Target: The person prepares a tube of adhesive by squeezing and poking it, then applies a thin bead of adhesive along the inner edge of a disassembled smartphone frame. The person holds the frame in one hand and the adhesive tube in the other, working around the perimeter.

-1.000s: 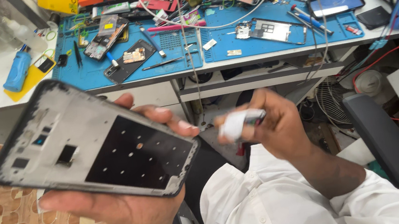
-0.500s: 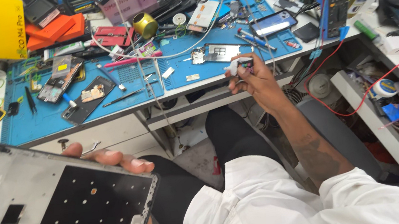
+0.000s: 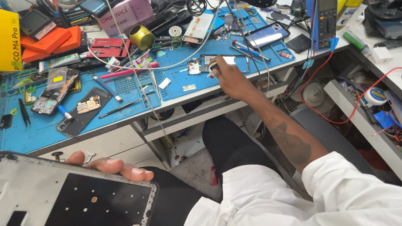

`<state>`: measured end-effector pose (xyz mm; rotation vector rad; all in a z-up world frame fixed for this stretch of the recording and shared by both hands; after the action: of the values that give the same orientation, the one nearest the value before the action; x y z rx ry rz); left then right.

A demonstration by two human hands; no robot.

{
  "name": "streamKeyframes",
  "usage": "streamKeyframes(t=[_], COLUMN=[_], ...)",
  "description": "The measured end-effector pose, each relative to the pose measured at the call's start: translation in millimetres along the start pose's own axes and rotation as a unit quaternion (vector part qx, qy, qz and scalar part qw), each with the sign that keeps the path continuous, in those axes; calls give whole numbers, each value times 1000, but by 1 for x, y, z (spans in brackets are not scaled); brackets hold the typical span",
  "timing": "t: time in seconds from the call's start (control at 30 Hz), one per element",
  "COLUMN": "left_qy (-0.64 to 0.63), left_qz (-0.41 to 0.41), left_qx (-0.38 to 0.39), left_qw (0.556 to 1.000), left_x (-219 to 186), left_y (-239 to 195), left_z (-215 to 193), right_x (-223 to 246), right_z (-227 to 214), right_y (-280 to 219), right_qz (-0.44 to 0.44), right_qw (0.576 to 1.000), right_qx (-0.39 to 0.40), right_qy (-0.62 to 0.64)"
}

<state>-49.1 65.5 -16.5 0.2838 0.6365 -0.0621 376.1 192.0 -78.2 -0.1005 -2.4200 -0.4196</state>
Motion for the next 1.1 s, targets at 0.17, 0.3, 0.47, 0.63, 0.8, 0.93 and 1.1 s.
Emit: streamKeyframes(t=[0.17, 0.3, 0.47, 0.63, 0.8, 0.93, 1.1], left_qy=[118, 128, 191, 154, 214, 216, 251], left_qz=[-4, 11, -17, 26, 59, 50, 11], left_qx=[-27, -48, -62, -26, -59, -83, -66], left_qw=[993, 991, 980, 987, 973, 972, 966], left_x=[-11, -13, -19, -20, -24, -14, -11], left_y=[-1, -1, -1, -5, -9, -4, 0], left_z=[19, 40, 58, 78, 84, 82, 75], right_x=[20, 23, 23, 23, 29, 40, 36], right_z=[14, 26, 32, 27, 23, 28, 39], right_y=[7, 7, 11, 13, 5, 3, 9], right_qz=[-111, -133, -130, -95, -76, -127, -116], right_qw=[990, 980, 973, 981, 992, 982, 971], right_qx=[-2, 5, 10, 27, 22, -3, -12], right_qy=[-89, -149, -191, -170, -97, -138, -207])
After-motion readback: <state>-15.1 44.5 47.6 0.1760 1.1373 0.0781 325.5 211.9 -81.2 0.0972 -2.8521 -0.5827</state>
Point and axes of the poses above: each hand's wrist, its own y-axis towards the middle knuckle, its own z-axis out of the palm, x = y × z, the point moved 8 cm from there along y, towards the middle knuckle
